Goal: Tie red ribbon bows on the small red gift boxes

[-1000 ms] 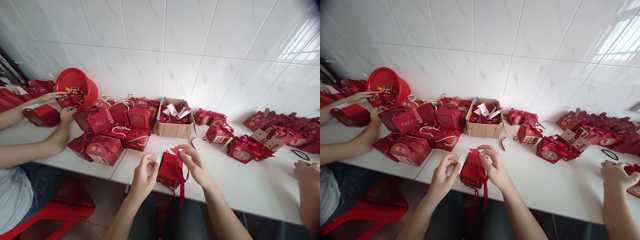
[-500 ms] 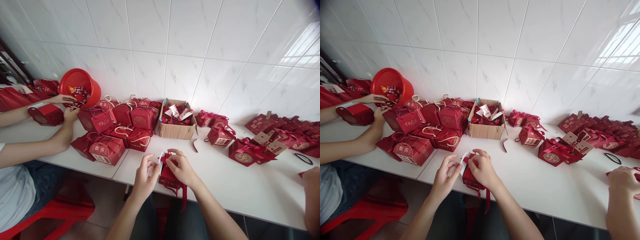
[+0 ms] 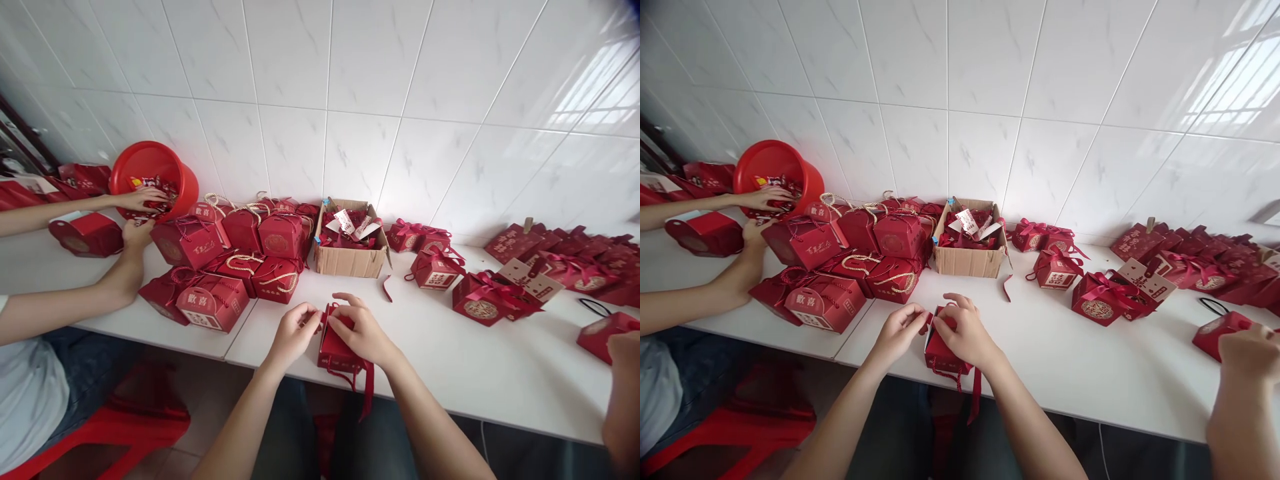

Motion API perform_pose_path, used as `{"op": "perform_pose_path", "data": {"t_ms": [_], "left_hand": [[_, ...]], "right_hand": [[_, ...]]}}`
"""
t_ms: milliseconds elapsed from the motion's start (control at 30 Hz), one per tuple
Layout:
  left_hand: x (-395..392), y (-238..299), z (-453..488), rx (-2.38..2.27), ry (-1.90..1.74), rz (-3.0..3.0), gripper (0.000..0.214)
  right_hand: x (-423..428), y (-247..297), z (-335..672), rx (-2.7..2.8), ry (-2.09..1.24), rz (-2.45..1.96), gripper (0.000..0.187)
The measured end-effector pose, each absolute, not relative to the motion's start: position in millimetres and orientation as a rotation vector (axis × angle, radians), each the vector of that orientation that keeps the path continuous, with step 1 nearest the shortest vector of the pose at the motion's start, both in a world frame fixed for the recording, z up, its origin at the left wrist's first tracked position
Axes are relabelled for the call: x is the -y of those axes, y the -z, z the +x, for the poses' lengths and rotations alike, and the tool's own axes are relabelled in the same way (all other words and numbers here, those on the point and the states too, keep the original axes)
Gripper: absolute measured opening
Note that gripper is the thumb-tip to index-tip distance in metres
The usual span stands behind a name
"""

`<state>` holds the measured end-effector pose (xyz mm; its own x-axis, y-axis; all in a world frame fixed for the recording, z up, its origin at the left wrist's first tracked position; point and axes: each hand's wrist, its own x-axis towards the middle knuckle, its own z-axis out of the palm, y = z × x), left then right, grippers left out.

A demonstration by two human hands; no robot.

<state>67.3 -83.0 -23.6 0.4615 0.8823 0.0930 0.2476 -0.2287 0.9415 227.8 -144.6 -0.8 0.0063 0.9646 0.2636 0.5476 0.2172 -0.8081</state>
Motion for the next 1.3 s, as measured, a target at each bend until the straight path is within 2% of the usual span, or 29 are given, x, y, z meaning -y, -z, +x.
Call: {"op": "perform_pose_path", "data": {"t_ms": [100, 200, 267, 400, 500, 633, 800, 867, 1000, 1100, 1200, 1300], "left_hand": [[68, 40, 53, -1.333, -0.805, 1.954, 0.024], [57, 60, 28, -1.615, -0.777, 2.03, 0.016], [54, 70, 11, -1.736, -0.754, 2.03, 0.018], [66, 75, -9, -2.003, -0.876, 1.961, 0.019], [88, 71, -3, -1.714, -0.974, 1.838, 0.031], [113, 69, 17, -1.195, -0.69, 1.687, 0.047], [100, 73, 41, -1.208, -0.749, 1.569, 0.055], [89, 70, 48, -1.177, -0.858, 1.473, 0.054], [75, 49, 58, -1.007, -1.057, 1.207, 0.056], [71, 26, 62, -0.864, -1.102, 1.108, 0.053], [71, 2, 66, -0.793, -1.105, 1.304, 0.043], [73, -21, 74, -0.658, -1.137, 1.774, 0.031]], "right_hand": [[155, 4, 243, 1.325, -0.641, -1.327, 0.016], [183, 17, 261, 1.009, -0.76, -1.297, 0.024], [207, 31, 268, 0.952, -0.972, -1.272, 0.033], [243, 62, 265, 0.987, -1.48, -1.267, 0.034], [253, 76, 255, 0.887, -1.586, -1.25, 0.039], [252, 82, 247, 0.761, -1.564, -1.295, 0.062], [228, 87, 257, 0.692, -1.272, -1.474, 0.083], [211, 87, 264, 0.634, -1.118, -1.467, 0.08], [176, 71, 272, 0.611, -0.94, -1.2, 0.056], [158, 44, 273, 0.647, -0.822, -1.055, 0.048], [148, 11, 270, 0.823, -0.812, -1.04, 0.037], [143, -20, 263, 1.233, -0.963, -1.134, 0.029]]}}
